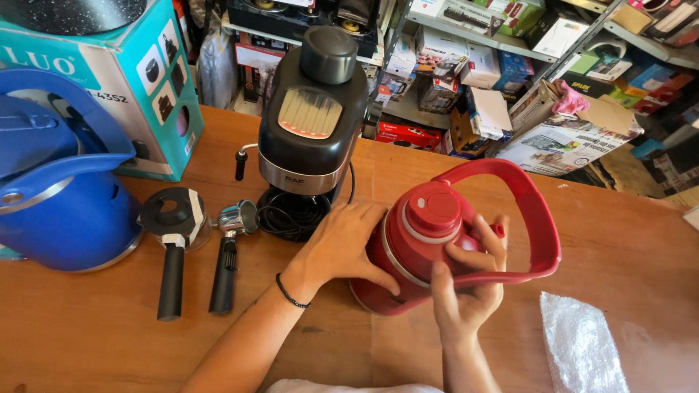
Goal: Assembling a thermos by inserting a filter and package before securing the lid
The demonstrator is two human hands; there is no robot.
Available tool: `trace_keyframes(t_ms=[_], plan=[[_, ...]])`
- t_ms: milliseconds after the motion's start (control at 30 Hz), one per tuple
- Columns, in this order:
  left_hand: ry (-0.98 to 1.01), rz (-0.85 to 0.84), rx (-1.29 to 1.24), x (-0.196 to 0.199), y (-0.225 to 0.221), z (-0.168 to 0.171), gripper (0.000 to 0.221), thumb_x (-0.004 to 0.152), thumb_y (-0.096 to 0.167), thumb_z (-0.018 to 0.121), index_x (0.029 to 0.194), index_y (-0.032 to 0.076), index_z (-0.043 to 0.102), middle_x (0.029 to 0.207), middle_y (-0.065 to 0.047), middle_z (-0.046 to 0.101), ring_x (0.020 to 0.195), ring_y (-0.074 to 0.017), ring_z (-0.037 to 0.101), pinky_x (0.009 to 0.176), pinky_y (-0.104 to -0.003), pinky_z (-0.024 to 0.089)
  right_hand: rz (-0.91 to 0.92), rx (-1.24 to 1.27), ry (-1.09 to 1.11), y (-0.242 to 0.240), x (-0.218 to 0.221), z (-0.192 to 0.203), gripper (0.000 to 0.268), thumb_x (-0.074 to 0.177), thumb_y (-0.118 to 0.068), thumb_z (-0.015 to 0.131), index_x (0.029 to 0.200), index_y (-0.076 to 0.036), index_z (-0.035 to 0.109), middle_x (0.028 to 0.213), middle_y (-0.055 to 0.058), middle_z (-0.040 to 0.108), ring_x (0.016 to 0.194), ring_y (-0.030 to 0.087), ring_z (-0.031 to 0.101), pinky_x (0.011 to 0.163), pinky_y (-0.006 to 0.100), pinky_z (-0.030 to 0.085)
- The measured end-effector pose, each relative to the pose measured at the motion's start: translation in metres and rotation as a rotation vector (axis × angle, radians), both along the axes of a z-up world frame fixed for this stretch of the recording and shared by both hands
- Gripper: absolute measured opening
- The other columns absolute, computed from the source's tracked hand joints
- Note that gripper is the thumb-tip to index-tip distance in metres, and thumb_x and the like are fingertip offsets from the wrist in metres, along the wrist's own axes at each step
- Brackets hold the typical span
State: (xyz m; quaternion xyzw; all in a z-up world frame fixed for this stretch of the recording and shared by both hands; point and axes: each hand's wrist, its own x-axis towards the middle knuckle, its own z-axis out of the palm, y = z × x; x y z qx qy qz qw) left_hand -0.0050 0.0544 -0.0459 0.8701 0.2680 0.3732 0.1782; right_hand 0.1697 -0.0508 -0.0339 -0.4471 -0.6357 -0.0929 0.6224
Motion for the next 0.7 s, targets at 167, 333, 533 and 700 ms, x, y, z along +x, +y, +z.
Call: trace_keyframes(t_ms=[167, 333, 533, 700], plan=[[-0.099, -0.122, -0.237, -0.004, 0.002, 0.000, 0.104, 0.046, 0.069, 0.083, 0.131, 0.013, 0.058, 0.116, -0.008, 0.075, 0.102, -0.0245, 0.074, 0.086, -0.035, 0.056, 0.148, -0.042, 0.020, 0.004, 0.021, -0.001, 0.027, 0.100, -0.032, 0.061, 0.109, -0.008, 0.057, 0.137, 0.024, 0.060, 0.154, 0.047, 0.040, 0.136, 0.062, 0.023], [-0.130, -0.177, -0.468, -0.001, 0.002, 0.002, 0.098, 0.044, 0.059, 0.088, 0.129, 0.020, 0.061, 0.113, 0.002, 0.077, 0.099, -0.0111, 0.077, 0.088, -0.025, 0.060, 0.344, -0.058, -0.015, 0.021, 0.053, -0.006, 0.044, 0.103, -0.042, 0.058, 0.124, -0.004, 0.050, 0.142, 0.030, 0.055, 0.156, 0.049, 0.034, 0.134, 0.065, 0.024], [-0.148, -0.108, -0.358, 0.003, 0.002, -0.003, 0.125, 0.036, 0.069, 0.091, 0.142, 0.011, 0.060, 0.116, -0.012, 0.077, 0.107, -0.0335, 0.072, 0.087, -0.045, 0.058, 0.674, -0.053, -0.070, 0.053, 0.085, -0.001, 0.068, 0.092, -0.047, 0.061, 0.135, 0.005, 0.055, 0.141, 0.026, 0.059, 0.149, 0.049, 0.037, 0.126, 0.062, 0.018], [-0.146, -0.088, -0.348, 0.004, 0.002, -0.008, 0.119, 0.039, 0.068, 0.091, 0.139, 0.011, 0.063, 0.112, -0.012, 0.078, 0.105, -0.0323, 0.073, 0.084, -0.044, 0.060, 1.023, -0.060, 0.022, 0.084, 0.112, -0.016, 0.070, 0.081, -0.045, 0.064, 0.130, 0.006, 0.059, 0.133, 0.035, 0.059, 0.144, 0.062, 0.035, 0.122, 0.070, 0.019]])
